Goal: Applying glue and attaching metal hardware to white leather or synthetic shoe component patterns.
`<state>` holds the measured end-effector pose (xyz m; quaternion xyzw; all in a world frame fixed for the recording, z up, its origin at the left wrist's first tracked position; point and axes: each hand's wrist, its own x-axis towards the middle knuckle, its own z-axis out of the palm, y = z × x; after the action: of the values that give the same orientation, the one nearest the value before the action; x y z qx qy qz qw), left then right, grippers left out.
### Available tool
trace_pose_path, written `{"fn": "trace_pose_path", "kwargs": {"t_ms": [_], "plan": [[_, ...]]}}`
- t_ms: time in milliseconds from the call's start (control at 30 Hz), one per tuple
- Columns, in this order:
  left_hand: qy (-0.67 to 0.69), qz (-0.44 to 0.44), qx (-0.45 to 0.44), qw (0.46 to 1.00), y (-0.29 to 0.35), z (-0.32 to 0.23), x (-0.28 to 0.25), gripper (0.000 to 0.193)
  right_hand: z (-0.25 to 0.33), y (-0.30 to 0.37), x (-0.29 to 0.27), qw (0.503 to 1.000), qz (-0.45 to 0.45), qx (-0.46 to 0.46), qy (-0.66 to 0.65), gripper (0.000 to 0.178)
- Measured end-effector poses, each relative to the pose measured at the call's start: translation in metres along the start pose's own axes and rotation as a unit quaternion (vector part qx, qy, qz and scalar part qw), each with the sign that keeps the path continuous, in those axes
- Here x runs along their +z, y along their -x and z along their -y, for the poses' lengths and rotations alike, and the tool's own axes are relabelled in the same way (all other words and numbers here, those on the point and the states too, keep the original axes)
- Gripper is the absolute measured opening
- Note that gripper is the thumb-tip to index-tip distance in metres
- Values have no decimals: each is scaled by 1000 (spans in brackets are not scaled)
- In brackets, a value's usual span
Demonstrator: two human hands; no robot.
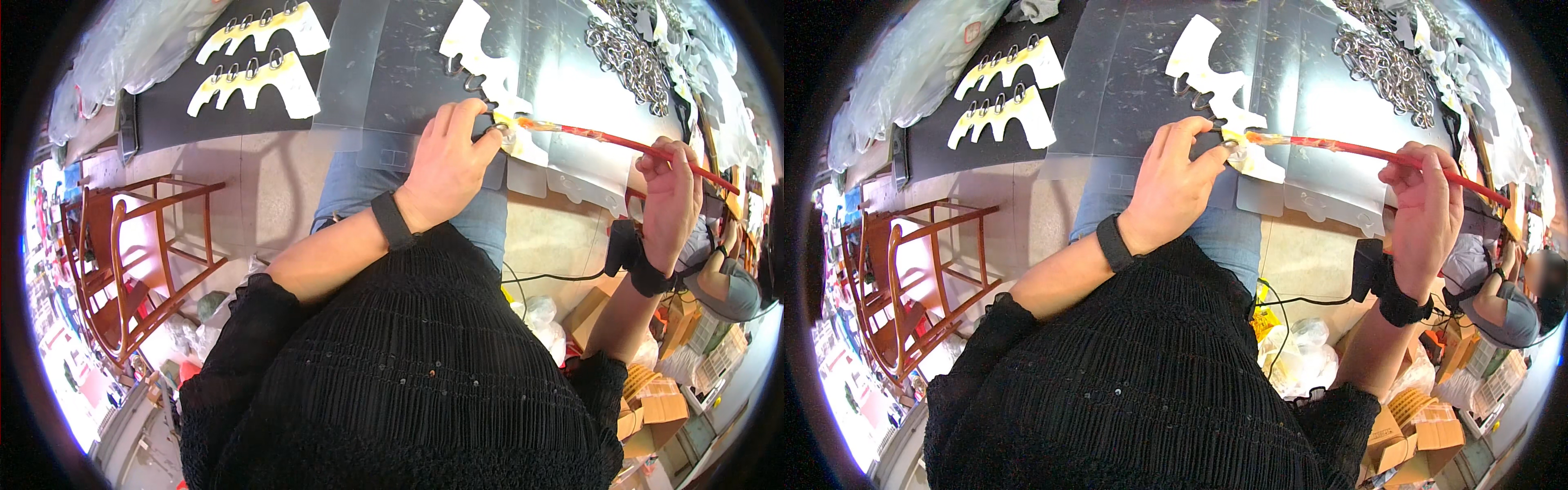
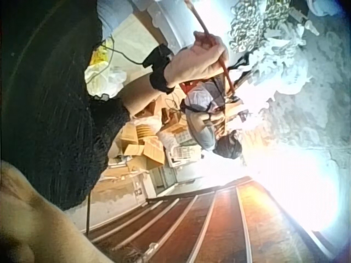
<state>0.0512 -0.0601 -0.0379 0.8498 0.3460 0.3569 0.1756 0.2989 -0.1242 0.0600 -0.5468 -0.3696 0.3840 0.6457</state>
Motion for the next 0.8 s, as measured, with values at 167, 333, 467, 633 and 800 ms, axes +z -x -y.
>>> {"fn": "trace_pose_path", "kwargs": {"t_ms": [167, 333, 467, 633, 800], "plan": [[0, 4, 5, 1000, -2, 0, 0, 23, 9, 2, -7, 1000, -4, -25, -8, 16], [7, -3, 2, 1000, -1, -1, -1, 24, 13, 1, -14, 998, 15, -46, -36, 21], [12, -5, 8, 1000, -1, 1, 1, 25, 7, 1, -21, 996, 18, -16, -81, 21], [3, -2, 2, 1000, -1, -1, -1, 23, -7, 1, -7, 998, -35, -18, -52, 17], [5, -4, 6, 1000, -1, -1, -1, 21, -17, 0, 10, 999, -25, -27, -23, 14]]}}
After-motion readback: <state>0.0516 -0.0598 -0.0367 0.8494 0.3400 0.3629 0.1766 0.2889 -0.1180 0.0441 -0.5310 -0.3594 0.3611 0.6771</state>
